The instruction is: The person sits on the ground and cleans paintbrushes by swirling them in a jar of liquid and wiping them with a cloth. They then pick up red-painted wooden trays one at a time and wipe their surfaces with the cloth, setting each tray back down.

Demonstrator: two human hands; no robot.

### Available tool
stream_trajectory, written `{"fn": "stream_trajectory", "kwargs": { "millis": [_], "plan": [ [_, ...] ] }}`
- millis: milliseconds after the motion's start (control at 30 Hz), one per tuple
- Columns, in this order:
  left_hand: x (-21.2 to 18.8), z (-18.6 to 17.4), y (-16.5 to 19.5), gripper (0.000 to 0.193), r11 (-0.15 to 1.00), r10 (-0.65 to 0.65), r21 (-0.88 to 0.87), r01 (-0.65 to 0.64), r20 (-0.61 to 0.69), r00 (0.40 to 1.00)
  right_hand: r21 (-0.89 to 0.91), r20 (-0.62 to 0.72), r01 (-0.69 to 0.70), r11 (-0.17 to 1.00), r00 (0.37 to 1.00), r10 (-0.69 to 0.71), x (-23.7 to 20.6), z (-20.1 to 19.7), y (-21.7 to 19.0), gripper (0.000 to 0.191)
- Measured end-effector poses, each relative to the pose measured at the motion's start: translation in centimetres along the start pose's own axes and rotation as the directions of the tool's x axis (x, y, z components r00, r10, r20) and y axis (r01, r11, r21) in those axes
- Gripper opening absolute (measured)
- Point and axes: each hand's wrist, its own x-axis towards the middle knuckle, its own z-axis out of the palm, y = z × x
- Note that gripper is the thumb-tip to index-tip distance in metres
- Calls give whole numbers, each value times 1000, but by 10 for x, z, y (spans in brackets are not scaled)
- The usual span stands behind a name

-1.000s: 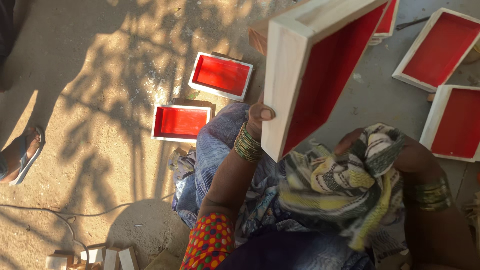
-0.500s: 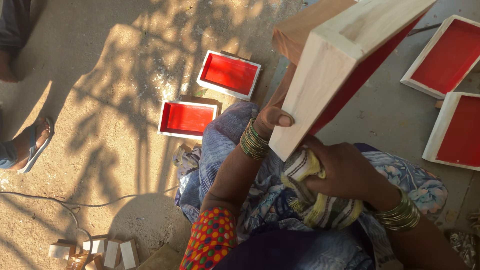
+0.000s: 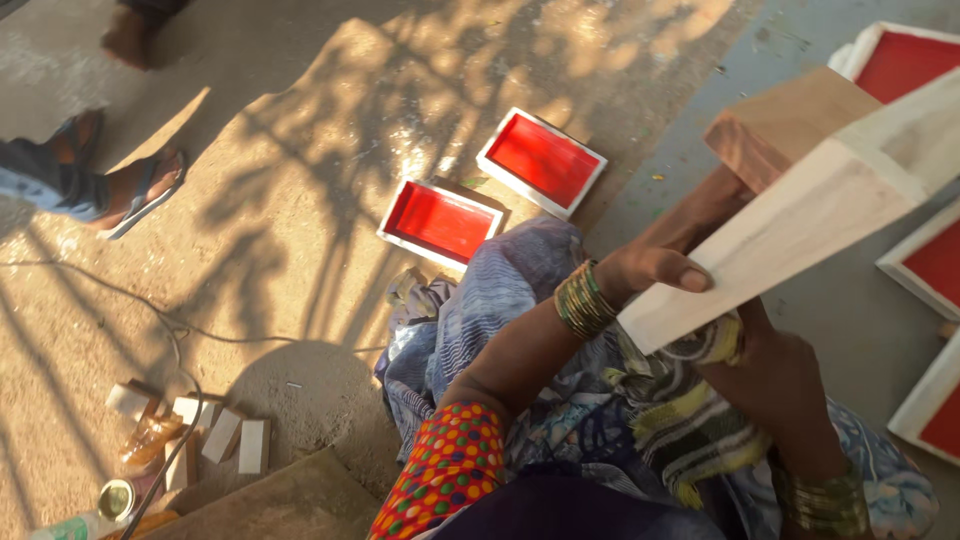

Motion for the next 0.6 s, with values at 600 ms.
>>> {"fn": "stream_trajectory", "kwargs": {
  "millis": [600],
  "plan": [
    [-47, -27, -63, 109, 886, -163, -464, 18, -275, 948, 10, -549, 250, 968, 811, -203, -31, 3, 65, 37]
  ]
}}
